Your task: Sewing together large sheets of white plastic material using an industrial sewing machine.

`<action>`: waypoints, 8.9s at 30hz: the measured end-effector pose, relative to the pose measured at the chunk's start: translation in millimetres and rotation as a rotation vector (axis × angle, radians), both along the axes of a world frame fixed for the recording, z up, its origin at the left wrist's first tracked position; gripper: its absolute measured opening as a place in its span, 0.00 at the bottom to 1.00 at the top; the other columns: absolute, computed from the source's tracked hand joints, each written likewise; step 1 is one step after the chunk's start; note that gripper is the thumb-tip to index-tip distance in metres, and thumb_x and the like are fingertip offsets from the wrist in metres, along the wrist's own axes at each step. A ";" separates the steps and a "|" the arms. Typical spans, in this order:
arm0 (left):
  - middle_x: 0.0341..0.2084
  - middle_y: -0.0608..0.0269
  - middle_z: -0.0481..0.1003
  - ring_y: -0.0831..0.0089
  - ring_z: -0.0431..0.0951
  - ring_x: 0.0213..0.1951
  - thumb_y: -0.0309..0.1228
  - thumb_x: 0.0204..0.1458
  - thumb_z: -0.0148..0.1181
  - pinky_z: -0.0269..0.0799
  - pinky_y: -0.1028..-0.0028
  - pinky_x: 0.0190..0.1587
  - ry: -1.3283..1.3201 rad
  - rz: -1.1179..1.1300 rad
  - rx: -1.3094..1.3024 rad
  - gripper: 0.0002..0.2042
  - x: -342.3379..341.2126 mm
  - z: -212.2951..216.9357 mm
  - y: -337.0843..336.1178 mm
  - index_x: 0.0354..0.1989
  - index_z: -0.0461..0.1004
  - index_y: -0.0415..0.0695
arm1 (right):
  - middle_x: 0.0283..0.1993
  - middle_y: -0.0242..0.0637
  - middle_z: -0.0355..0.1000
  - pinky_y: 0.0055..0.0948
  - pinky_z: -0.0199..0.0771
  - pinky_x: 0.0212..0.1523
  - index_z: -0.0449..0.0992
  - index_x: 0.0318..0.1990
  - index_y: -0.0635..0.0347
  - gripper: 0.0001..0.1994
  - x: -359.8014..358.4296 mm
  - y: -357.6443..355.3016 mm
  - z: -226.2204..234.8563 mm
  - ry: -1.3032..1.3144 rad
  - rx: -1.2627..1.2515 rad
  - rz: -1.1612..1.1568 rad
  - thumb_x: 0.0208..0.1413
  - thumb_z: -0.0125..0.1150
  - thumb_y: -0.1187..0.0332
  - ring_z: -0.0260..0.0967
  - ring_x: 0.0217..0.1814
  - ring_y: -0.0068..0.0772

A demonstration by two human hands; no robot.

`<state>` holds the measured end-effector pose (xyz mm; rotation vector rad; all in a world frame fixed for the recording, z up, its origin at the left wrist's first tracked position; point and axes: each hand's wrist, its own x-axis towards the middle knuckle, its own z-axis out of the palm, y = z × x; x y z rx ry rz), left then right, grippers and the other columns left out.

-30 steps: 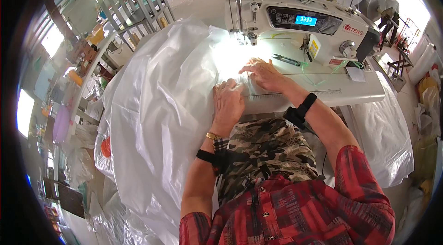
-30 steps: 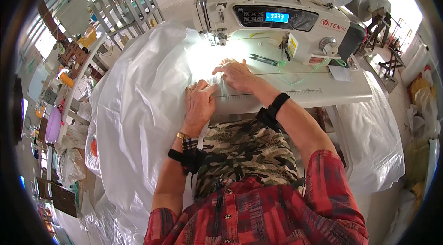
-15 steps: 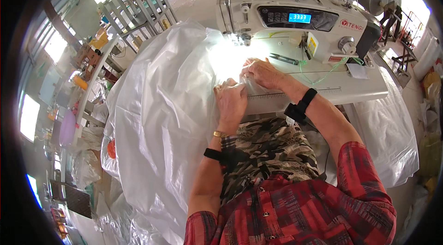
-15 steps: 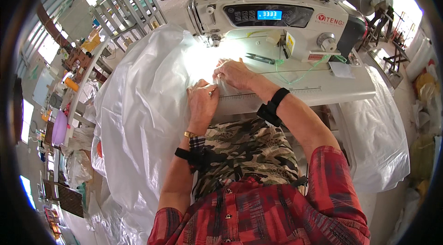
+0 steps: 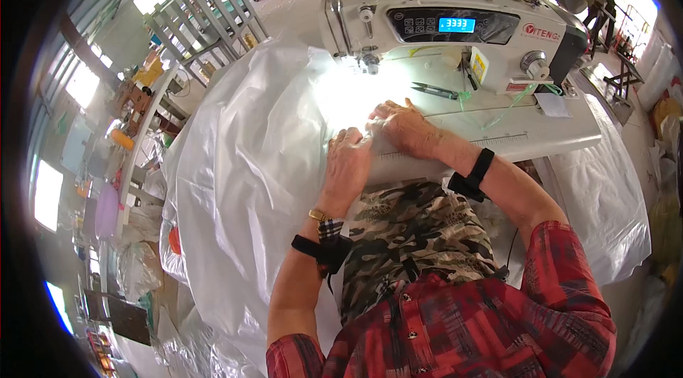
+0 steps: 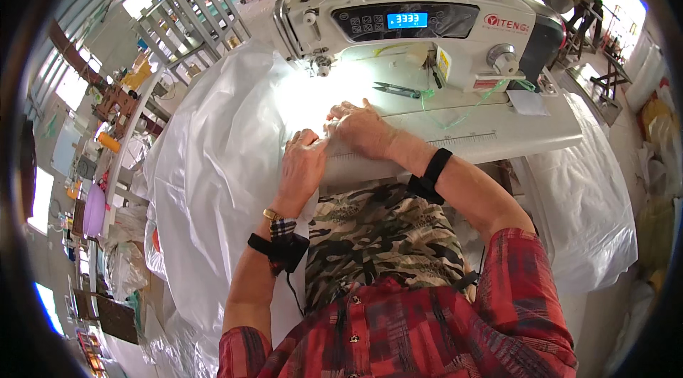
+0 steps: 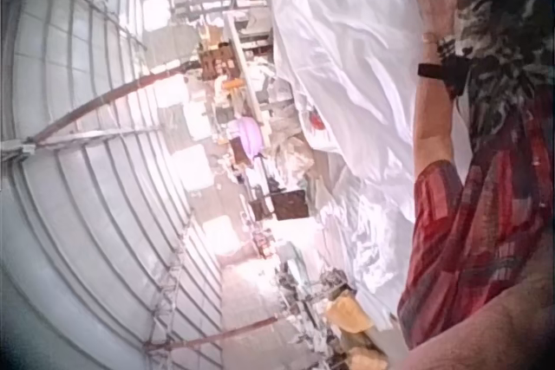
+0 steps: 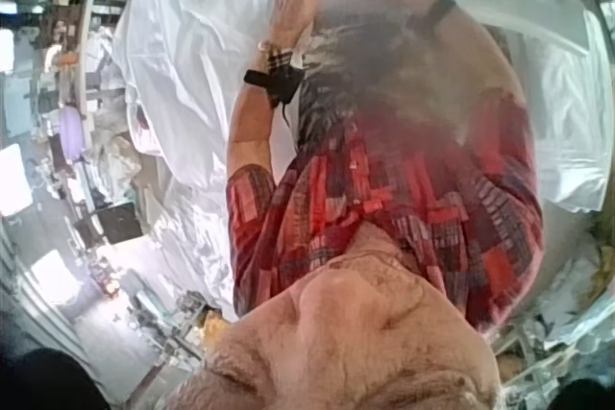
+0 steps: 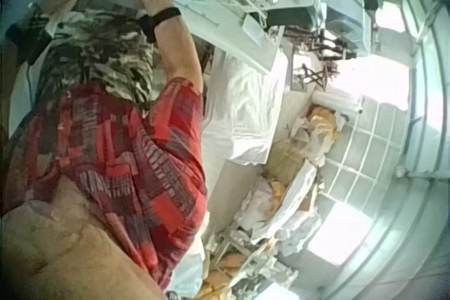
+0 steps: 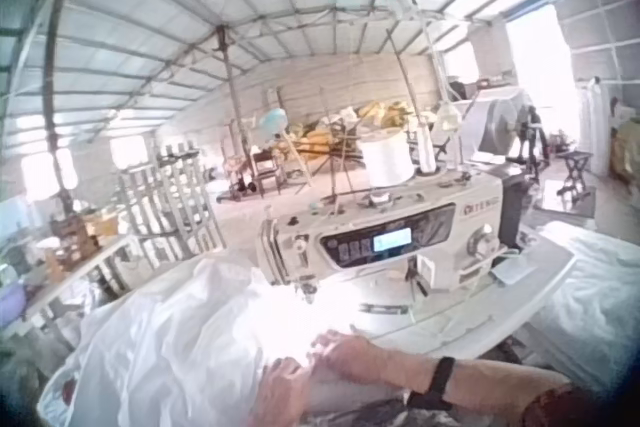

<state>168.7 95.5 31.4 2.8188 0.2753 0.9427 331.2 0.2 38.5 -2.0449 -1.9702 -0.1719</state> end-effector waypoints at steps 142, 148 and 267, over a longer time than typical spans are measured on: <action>0.54 0.41 0.68 0.48 0.69 0.56 0.31 0.51 0.63 0.64 0.60 0.58 0.217 0.259 -0.544 0.24 -227.1 21.4 -81.5 0.56 0.68 0.36 | 0.27 0.28 0.69 0.22 0.66 0.30 0.77 0.36 0.65 0.16 -171.5 -60.1 -85.6 1.855 -0.158 -0.135 0.63 0.54 0.58 0.63 0.29 0.15; 0.66 0.40 0.50 0.45 0.53 0.66 0.34 0.43 0.70 0.55 0.55 0.63 0.204 0.339 -0.288 0.40 -172.8 -21.4 -21.6 0.64 0.54 0.38 | 0.23 0.17 0.64 0.20 0.59 0.25 0.78 0.32 0.65 0.17 -139.5 -98.4 -59.5 1.593 0.012 0.244 0.60 0.56 0.57 0.58 0.26 0.11; 0.18 0.80 0.62 0.90 0.57 0.22 0.27 0.57 0.56 0.52 0.83 0.22 -0.061 0.126 -0.939 0.09 -128.5 24.1 -46.9 0.28 0.71 0.35 | 0.32 0.43 0.73 0.30 0.71 0.39 0.75 0.40 0.66 0.12 -139.1 -74.8 -31.4 1.262 0.096 -0.201 0.60 0.57 0.63 0.73 0.36 0.29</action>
